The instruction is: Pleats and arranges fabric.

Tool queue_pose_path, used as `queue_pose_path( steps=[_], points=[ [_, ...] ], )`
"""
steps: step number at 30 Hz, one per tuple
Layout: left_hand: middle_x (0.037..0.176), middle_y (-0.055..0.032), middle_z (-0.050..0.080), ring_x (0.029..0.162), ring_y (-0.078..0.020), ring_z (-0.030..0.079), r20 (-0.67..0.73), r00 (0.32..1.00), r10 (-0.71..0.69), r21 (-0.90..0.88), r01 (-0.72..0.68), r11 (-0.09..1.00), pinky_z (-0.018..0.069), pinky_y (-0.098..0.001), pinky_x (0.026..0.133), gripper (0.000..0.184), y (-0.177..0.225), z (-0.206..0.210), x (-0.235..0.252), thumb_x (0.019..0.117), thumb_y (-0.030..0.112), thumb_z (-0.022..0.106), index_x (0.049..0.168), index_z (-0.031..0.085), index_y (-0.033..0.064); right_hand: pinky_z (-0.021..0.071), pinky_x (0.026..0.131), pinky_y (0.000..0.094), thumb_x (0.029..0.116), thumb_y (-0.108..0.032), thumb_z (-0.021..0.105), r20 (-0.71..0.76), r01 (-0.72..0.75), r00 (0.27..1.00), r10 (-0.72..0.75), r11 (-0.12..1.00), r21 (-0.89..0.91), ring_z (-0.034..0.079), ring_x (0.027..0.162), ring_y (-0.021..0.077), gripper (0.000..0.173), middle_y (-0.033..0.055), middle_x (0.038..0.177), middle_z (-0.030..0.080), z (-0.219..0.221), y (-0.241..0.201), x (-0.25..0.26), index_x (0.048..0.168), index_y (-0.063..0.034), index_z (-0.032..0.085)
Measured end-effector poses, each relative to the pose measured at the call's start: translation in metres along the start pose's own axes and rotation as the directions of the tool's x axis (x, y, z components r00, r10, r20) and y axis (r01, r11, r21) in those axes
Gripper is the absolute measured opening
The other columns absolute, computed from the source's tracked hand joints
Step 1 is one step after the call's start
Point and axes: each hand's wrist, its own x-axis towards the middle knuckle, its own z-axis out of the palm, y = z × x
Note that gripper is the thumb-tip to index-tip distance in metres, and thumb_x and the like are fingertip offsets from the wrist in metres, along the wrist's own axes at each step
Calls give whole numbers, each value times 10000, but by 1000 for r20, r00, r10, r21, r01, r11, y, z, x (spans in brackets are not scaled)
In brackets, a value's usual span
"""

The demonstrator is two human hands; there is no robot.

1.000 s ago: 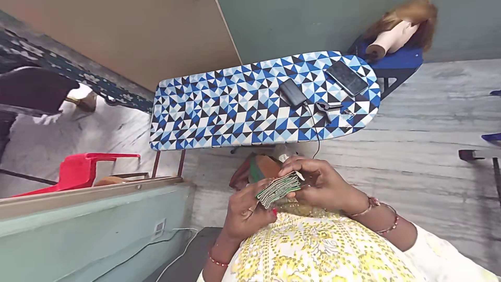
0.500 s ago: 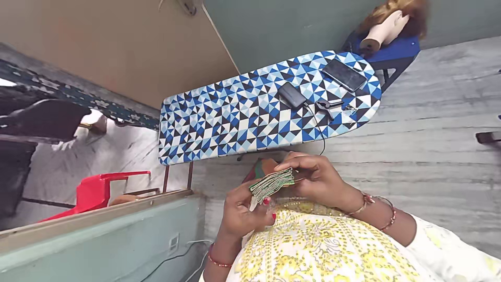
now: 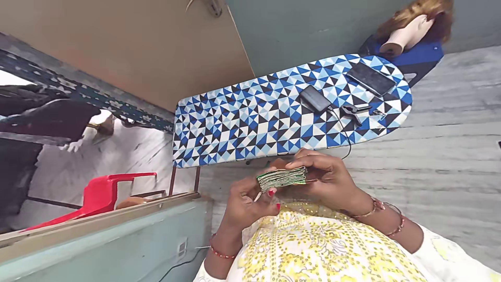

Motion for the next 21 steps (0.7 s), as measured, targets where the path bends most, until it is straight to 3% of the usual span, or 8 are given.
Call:
queue_pose_path(
  steps=[2,5,9,15,21],
  points=[
    [1244,115,714,1051,15,685,-16,1000,21,-42,-22,999,581,-193,903,388,-2,-11,1,964,185,703,1349,662,154,551,869,157,884,-70,730,-1,-2,1000,2,1000,-12,632,997,-22,236,-47,1048,697,7,4,5,1119,-61,742],
    [1215,116,723,1027,12,693,-35,998,49,-43,-51,998,589,-193,884,393,-5,-26,1,916,158,759,1304,693,171,562,860,160,886,-66,726,-1,-18,1000,18,1000,-15,638,1003,-17,250,-47,1060,688,17,9,11,1135,-70,739],
    [1194,124,725,985,29,693,-78,996,43,-10,-43,999,594,-177,842,337,-16,-36,-1,928,185,750,1264,717,184,580,889,202,880,-57,718,-26,-67,997,67,998,-5,664,1023,0,326,-36,1150,711,25,17,14,1204,-29,700],
    [1138,114,742,948,31,691,-121,991,-47,-20,45,999,593,-182,822,315,-50,-39,-3,911,185,760,1224,737,170,593,868,228,856,-6,713,-76,-269,960,270,963,14,683,1001,30,441,5,1189,708,26,36,8,1284,40,617],
    [1117,19,754,956,-6,703,-103,978,-179,-54,175,983,602,-223,851,332,-105,-36,-21,873,105,764,1190,725,18,590,844,212,844,-17,723,-115,-476,874,472,879,-9,676,957,-8,293,-47,1081,722,17,75,-22,1134,-3,687]
  ],
)
